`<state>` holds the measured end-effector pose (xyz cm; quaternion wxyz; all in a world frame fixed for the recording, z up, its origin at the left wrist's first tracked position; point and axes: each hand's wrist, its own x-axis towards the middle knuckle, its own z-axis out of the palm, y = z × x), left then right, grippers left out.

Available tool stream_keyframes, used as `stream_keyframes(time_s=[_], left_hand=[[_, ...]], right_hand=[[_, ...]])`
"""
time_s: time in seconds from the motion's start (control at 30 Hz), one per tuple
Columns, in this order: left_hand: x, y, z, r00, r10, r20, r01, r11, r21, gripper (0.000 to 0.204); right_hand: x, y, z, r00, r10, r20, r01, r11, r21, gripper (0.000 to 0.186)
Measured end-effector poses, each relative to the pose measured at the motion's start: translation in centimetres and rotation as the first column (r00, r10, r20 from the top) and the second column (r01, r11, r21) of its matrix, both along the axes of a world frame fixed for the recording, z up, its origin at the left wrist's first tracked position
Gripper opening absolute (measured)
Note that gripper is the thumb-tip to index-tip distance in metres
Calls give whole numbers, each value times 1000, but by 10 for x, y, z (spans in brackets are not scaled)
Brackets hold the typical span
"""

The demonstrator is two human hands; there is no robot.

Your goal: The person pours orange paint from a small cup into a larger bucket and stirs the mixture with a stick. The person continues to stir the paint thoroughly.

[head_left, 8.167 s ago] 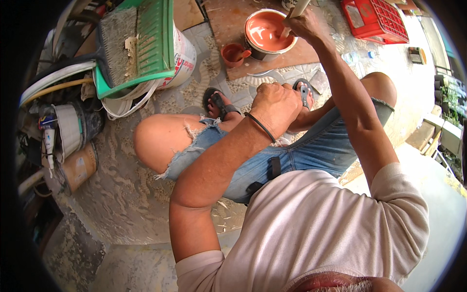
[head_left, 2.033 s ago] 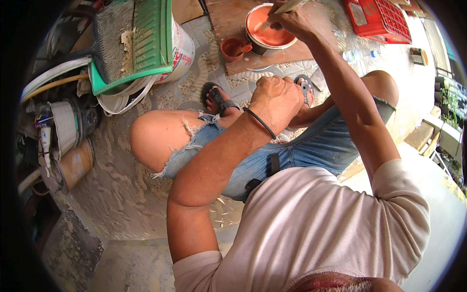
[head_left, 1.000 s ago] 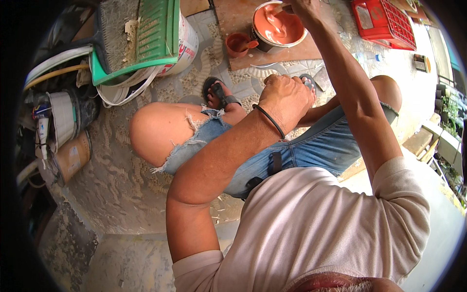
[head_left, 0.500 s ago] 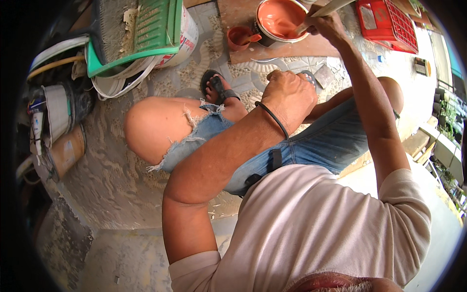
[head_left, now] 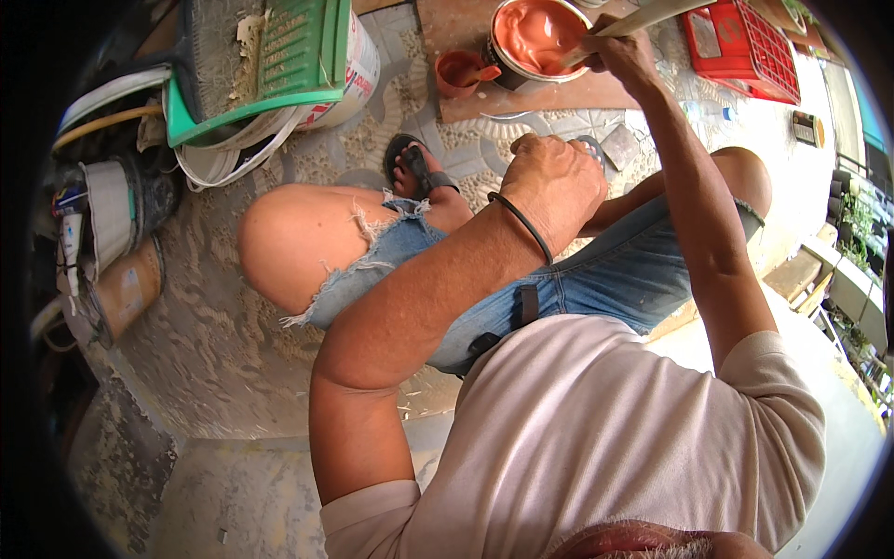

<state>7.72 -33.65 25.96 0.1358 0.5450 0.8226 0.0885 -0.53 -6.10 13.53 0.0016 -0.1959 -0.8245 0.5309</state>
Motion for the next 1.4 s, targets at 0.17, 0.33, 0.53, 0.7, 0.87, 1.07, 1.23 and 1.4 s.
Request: stream_keyframes(time_s=[0.17,0.33,0.53,0.7,0.87,1.07,1.23,1.4], left_hand=[[-1,16,2,999,-54,-4,54,999,0,18],[-1,5,-2,998,-10,55,14,997,-70,19],[2,1,-6,999,42,-21,-43,999,-23,25],[2,12,-8,1000,-2,10,2,1000,-1,27],[-1,6,-10,1000,9,-18,-10,1000,-6,29],[4,5,-10,1000,25,-16,-26,998,-48,27],[-3,4,-6,1000,-17,-5,17,1000,-24,23],[3,3,-3,1000,12,3,-12,998,-56,23]], right_hand=[[-19,79,-72,966,-115,-230,124,992,24,13],[-24,-13,-36,993,-98,58,108,971,-212,13],[-11,11,4,1000,-24,2,23,990,139,13],[-34,19,-62,975,-178,-130,165,981,-106,9],[-3,13,-8,998,56,10,-56,998,-3,14],[-18,-24,36,999,-27,-47,40,948,314,13],[-24,2,-38,993,-74,96,80,995,-64,14],[-14,15,-15,998,-49,-40,48,999,-16,14]])
